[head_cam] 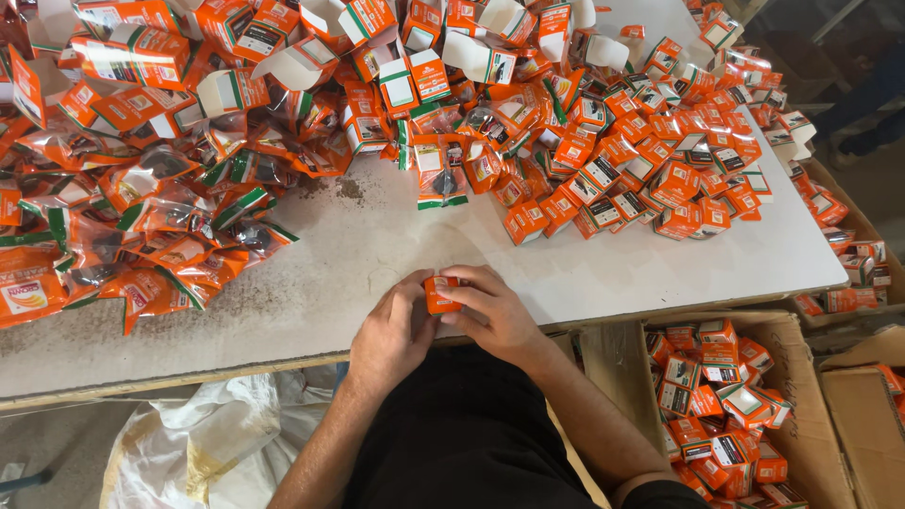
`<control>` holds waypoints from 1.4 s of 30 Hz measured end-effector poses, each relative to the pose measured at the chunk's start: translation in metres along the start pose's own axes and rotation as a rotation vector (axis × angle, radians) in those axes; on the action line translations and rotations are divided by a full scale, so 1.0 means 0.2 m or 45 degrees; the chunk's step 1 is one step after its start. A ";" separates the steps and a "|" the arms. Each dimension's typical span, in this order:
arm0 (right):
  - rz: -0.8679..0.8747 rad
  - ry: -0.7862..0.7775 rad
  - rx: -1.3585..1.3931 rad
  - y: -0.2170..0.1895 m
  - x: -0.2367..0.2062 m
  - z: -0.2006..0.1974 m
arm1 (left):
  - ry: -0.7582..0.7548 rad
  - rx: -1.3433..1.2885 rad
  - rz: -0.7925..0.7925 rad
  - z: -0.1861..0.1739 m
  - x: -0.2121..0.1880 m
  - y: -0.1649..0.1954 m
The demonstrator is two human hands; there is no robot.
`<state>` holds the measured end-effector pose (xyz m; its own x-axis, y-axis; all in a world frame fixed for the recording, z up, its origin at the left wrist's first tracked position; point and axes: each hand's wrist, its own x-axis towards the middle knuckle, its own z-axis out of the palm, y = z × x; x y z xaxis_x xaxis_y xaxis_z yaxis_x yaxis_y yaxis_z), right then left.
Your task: The person packs small toy blister packs into white cardboard boxes at a work table. They repeatedly pick up an orange-packaged toy, place it into an open box, close the box flaps, and set the filled box aside, working through a pile of packaged toys one at a time.
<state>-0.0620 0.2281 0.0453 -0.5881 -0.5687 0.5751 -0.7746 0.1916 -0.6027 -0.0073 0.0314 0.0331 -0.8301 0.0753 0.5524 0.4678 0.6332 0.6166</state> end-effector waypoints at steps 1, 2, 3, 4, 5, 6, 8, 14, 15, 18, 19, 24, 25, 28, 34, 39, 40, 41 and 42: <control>0.027 0.015 -0.015 -0.01 0.00 0.01 | 0.003 0.011 0.018 0.00 0.00 0.00; 0.075 0.031 -0.007 -0.01 0.00 0.02 | 0.007 -0.002 0.019 0.00 0.01 0.00; 0.124 0.046 0.002 -0.01 0.00 0.03 | 0.010 -0.017 0.018 -0.01 0.01 0.01; 0.175 0.059 0.014 -0.01 0.00 0.04 | 0.012 -0.031 0.014 -0.01 0.02 0.01; 0.154 0.056 0.022 -0.01 0.00 0.04 | 0.002 -0.027 0.009 -0.02 0.02 0.02; 0.134 0.052 0.031 0.00 0.00 0.04 | -0.009 -0.024 0.002 -0.02 0.03 0.02; 0.107 0.053 0.046 0.01 -0.01 0.03 | -0.015 -0.027 0.006 -0.03 0.03 0.03; 0.164 0.041 0.150 0.04 -0.01 0.03 | -0.039 -0.066 -0.017 -0.05 0.04 0.03; 0.199 0.033 0.188 0.04 -0.01 0.03 | -0.059 -0.092 -0.037 -0.05 0.04 0.03; 0.192 0.022 0.191 0.04 -0.01 0.03 | -0.068 -0.104 -0.039 -0.05 0.04 0.02; 0.173 0.021 0.175 0.04 -0.01 0.03 | -0.064 -0.097 -0.031 -0.05 0.04 0.02; 0.066 -0.035 -0.001 0.00 0.00 0.01 | 0.009 0.065 0.100 -0.02 0.00 0.01; 0.001 -0.061 -0.081 -0.01 0.00 0.00 | 0.024 0.108 0.123 -0.02 0.00 0.01; -0.180 -0.063 -0.273 -0.01 0.00 -0.03 | 0.072 0.371 0.379 -0.03 -0.01 -0.01; 0.065 -0.066 -0.143 0.05 -0.07 0.00 | 0.056 0.330 0.425 -0.05 -0.02 0.00; 0.010 0.476 -0.855 0.22 -0.06 -0.36 | 0.180 0.216 0.294 -0.02 -0.03 0.01; 0.067 0.471 -0.961 0.26 -0.04 -0.46 | 0.182 0.195 0.242 -0.02 -0.04 0.01; 0.123 0.465 -1.068 0.29 -0.02 -0.53 | 0.183 0.186 0.229 -0.02 -0.04 0.01; 0.103 0.391 -1.194 0.33 0.01 -0.56 | 0.185 0.180 0.217 -0.01 -0.04 0.01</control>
<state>-0.1407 0.3291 0.0696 -0.5797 -0.3191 0.7497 -0.5221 0.8519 -0.0410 0.0009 0.0302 0.0321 -0.6857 0.0852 0.7229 0.5416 0.7232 0.4285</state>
